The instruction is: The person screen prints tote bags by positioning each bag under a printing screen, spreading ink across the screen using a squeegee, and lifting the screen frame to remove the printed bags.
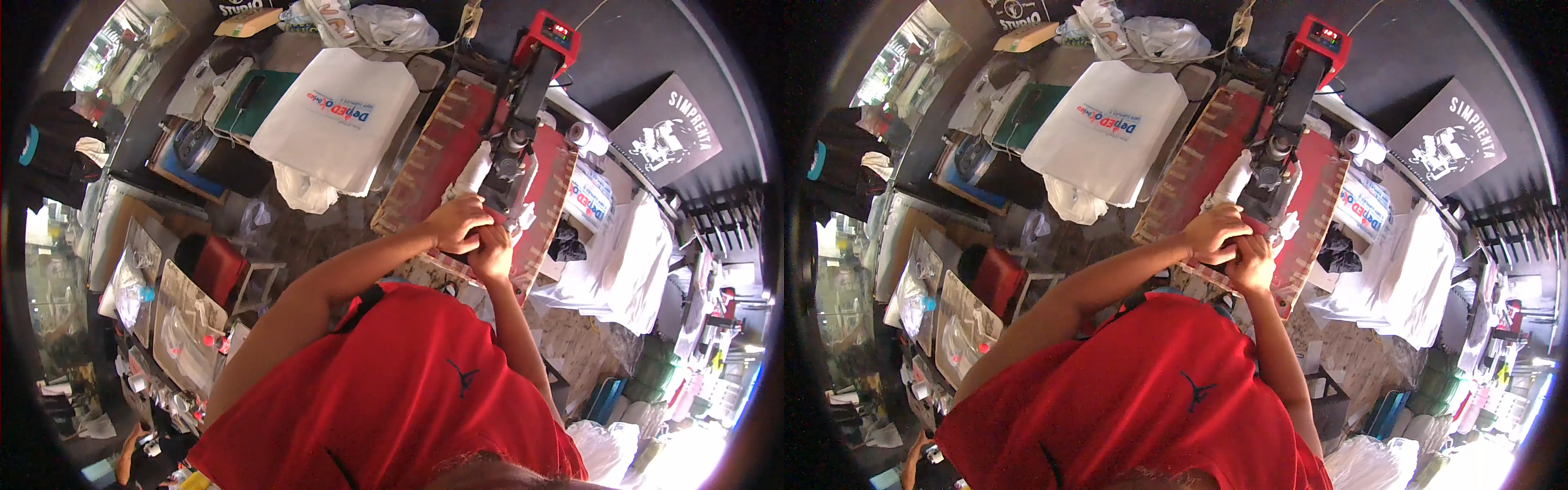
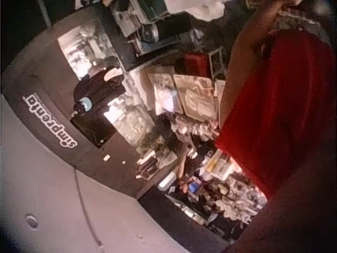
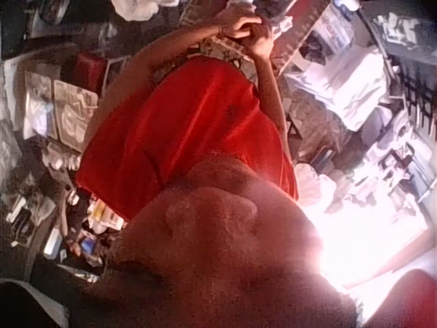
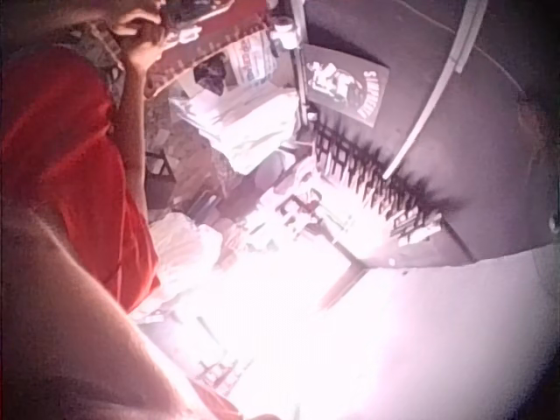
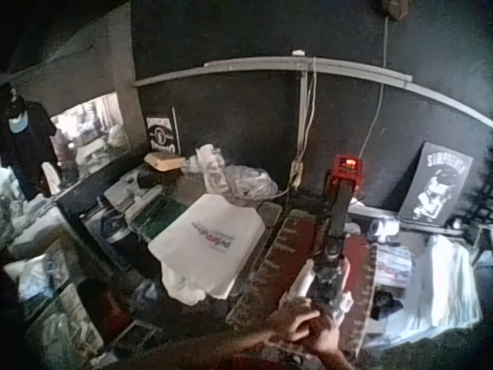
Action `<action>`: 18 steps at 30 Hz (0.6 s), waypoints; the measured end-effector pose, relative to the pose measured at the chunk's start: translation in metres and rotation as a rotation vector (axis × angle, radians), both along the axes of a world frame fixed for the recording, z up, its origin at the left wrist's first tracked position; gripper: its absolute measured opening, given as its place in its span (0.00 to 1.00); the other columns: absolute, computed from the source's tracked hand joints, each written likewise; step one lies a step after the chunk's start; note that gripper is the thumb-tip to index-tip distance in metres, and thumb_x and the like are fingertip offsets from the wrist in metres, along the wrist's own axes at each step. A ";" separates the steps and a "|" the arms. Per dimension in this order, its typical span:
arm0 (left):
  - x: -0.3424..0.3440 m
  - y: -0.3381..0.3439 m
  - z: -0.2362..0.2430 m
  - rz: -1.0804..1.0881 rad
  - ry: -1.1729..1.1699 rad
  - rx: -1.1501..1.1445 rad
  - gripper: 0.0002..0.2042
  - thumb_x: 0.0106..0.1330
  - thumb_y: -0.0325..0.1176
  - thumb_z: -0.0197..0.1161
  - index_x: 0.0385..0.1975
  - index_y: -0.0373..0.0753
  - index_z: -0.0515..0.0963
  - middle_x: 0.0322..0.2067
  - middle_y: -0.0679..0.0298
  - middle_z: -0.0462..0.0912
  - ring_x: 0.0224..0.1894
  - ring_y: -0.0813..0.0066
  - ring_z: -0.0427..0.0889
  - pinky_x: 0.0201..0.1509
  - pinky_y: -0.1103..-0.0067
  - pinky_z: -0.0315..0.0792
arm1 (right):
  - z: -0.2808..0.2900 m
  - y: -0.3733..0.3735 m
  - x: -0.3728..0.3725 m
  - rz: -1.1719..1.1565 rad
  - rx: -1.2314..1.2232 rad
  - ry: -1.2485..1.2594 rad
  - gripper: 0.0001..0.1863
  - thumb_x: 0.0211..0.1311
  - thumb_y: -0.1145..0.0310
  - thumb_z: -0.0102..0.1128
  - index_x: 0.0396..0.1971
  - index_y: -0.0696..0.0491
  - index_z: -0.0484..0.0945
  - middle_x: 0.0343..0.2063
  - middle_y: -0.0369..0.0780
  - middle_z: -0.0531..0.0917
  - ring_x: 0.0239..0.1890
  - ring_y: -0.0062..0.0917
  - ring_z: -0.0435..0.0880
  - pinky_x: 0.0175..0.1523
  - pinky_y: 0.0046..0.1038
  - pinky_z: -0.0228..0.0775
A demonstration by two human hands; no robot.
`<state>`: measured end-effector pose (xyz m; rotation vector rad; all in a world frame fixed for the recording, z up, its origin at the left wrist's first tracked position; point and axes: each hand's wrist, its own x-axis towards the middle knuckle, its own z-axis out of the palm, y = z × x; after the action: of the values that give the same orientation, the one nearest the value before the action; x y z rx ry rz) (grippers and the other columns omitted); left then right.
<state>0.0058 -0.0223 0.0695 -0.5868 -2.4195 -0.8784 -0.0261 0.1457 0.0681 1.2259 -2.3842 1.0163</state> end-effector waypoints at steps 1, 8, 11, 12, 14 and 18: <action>-0.001 -0.007 0.002 -0.062 0.007 0.025 0.20 0.51 0.40 0.63 0.43 0.37 0.78 0.43 0.57 0.80 0.50 0.56 0.75 0.64 0.62 0.63 | 0.001 0.000 0.002 -0.011 0.058 -0.013 0.05 0.47 0.74 0.59 0.27 0.53 0.78 0.26 0.39 0.79 0.33 0.35 0.77 0.41 0.38 0.69; -0.051 0.006 0.034 0.490 0.102 0.129 0.23 0.64 0.46 0.64 0.52 0.37 0.69 0.54 0.50 0.70 0.60 0.51 0.67 0.63 0.59 0.60 | 0.005 -0.001 0.006 -0.001 0.051 0.000 0.06 0.47 0.70 0.64 0.26 0.53 0.79 0.26 0.40 0.80 0.34 0.36 0.79 0.42 0.38 0.73; -0.081 0.002 0.041 0.637 -0.288 0.346 0.35 0.60 0.54 0.65 0.57 0.33 0.62 0.55 0.42 0.71 0.56 0.44 0.74 0.55 0.60 0.71 | 0.002 -0.004 0.010 -0.035 0.031 0.062 0.08 0.51 0.67 0.65 0.22 0.53 0.76 0.24 0.40 0.79 0.32 0.37 0.79 0.40 0.39 0.72; -0.083 -0.005 0.046 0.647 -0.446 0.424 0.39 0.58 0.58 0.66 0.58 0.32 0.61 0.55 0.40 0.72 0.55 0.44 0.76 0.53 0.60 0.73 | 0.006 -0.006 0.016 -0.035 0.032 0.071 0.09 0.53 0.65 0.65 0.21 0.53 0.75 0.24 0.41 0.78 0.32 0.37 0.78 0.40 0.39 0.71; -0.101 -0.018 0.026 0.612 -0.609 0.424 0.49 0.52 0.64 0.67 0.62 0.31 0.57 0.51 0.40 0.77 0.52 0.46 0.80 0.53 0.61 0.75 | 0.009 -0.001 0.025 -0.066 0.075 0.114 0.12 0.56 0.61 0.64 0.23 0.53 0.77 0.25 0.41 0.79 0.32 0.37 0.79 0.40 0.38 0.70; -0.114 -0.023 0.031 0.525 -0.880 0.564 0.41 0.47 0.63 0.72 0.47 0.29 0.75 0.42 0.48 0.84 0.46 0.56 0.84 0.49 0.64 0.75 | 0.000 0.011 0.044 -0.038 0.197 0.061 0.17 0.60 0.53 0.61 0.31 0.54 0.80 0.29 0.40 0.80 0.36 0.35 0.79 0.42 0.39 0.70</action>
<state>-0.1078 -0.0451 0.1007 0.7679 -2.5880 -1.7014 0.0180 0.1564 0.0683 1.2515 -2.4975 0.7359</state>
